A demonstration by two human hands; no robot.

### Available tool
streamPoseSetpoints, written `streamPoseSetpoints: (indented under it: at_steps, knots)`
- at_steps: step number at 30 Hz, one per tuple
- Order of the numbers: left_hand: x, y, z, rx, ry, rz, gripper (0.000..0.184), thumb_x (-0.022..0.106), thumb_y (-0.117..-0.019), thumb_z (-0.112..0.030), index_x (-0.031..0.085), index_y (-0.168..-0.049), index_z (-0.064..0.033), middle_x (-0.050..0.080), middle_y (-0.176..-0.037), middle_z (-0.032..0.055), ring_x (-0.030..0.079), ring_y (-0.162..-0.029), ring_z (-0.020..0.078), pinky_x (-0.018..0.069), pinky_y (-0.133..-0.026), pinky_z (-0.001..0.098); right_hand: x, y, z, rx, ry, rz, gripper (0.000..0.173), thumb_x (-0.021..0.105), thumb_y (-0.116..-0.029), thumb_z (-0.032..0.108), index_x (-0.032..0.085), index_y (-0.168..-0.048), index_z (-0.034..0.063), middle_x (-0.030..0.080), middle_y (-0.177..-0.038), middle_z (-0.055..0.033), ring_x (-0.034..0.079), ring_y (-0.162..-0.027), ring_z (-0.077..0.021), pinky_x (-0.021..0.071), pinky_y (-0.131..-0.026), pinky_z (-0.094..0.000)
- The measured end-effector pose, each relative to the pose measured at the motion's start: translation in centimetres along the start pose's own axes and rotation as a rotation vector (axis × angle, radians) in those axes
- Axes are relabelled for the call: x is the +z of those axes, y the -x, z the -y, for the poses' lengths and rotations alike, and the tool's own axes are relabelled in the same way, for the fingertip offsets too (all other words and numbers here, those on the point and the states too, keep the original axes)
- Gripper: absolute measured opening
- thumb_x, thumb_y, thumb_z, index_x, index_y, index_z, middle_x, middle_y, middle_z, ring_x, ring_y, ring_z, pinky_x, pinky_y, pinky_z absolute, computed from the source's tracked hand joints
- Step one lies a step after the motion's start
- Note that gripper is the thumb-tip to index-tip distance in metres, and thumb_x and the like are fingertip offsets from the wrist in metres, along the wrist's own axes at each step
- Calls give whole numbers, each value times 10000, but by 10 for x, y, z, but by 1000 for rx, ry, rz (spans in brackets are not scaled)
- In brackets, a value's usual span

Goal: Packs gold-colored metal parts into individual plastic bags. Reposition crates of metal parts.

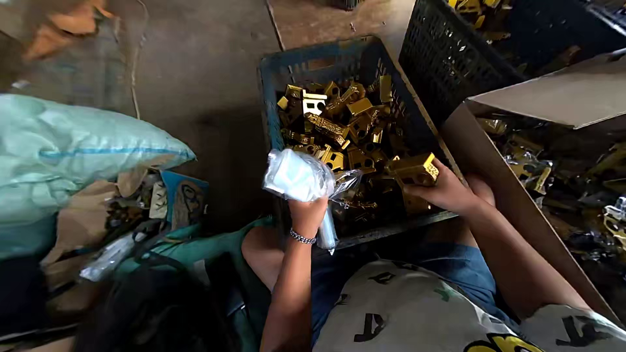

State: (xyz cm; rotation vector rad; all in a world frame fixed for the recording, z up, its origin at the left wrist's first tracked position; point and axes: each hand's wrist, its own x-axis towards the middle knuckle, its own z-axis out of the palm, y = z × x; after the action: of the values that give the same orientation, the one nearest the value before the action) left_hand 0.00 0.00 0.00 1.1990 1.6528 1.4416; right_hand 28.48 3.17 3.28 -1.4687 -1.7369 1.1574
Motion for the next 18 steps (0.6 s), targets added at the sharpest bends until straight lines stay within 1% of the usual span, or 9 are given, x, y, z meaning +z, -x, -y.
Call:
streamPoseSetpoints:
  at_steps: [3,5,6,8,10,12,14,16,18]
  knots:
    - [9,4,-9,11,-41,46,676,862,-748,-54,532,-1324,76,686,-1135,123,670,-1021,94,572,-918,310,7,7,10,-121,-145,108,688,824,-786,149,495,-1373,7,671,-1191,-53,670,-1045,-43,584,-911,-251]
    - [10,10,-17,-1,-32,80,641,848,-744,-30,548,-1299,85,686,-1113,116,660,-1010,78,559,-912,293,13,0,23,-180,-97,277,643,812,-836,207,543,-1380,-6,618,-1305,-126,637,-1118,-133,553,-964,-327]
    - [10,12,-23,-29,8,99,634,844,-745,-1,544,-1299,75,682,-1108,98,658,-1001,65,562,-902,275,21,-6,31,-171,-59,312,622,792,-872,209,537,-1397,-7,637,-1284,-150,659,-1090,-164,564,-950,-354]
    - [12,16,-35,-108,152,131,605,802,-764,73,531,-1304,46,674,-1094,75,666,-984,73,586,-875,274,44,-19,38,-184,-11,195,556,763,-902,151,520,-1357,-56,707,-1076,-185,723,-915,-211,611,-836,-403]
    - [11,15,-45,-139,233,129,564,783,-779,73,548,-1290,25,682,-1083,64,667,-990,84,582,-877,289,59,-26,36,-274,-27,104,518,808,-843,108,581,-1281,-48,654,-1240,-203,676,-1090,-259,570,-944,-452]
    - [2,13,-51,-177,272,109,489,763,-802,55,576,-1252,13,696,-1046,45,677,-962,81,587,-856,287,58,-23,32,-317,-150,177,508,830,-782,134,657,-1246,22,447,-1547,-129,521,-1341,-205,509,-1059,-394]
    - [-11,10,-56,-230,271,142,424,746,-850,29,578,-1238,-5,700,-1018,31,681,-928,77,588,-836,276,48,-20,34,-284,-208,284,594,828,-747,111,647,-1311,62,381,-1605,-75,473,-1387,-164,493,-1079,-372]
    - [-17,8,-58,-229,254,241,391,725,-845,40,592,-1208,-16,711,-996,25,688,-916,80,593,-829,273,42,-24,40,-289,-151,383,601,825,-767,111,631,-1331,30,560,-1447,-115,580,-1271,-163,516,-1051,-372]
    - [-14,8,-63,-209,261,281,390,729,-842,41,601,-1207,-8,712,-1008,39,691,-936,99,592,-853,289,50,-27,48,-312,-93,272,469,800,-819,133,632,-1228,-26,712,-1077,-145,699,-981,-166,584,-888,-376]
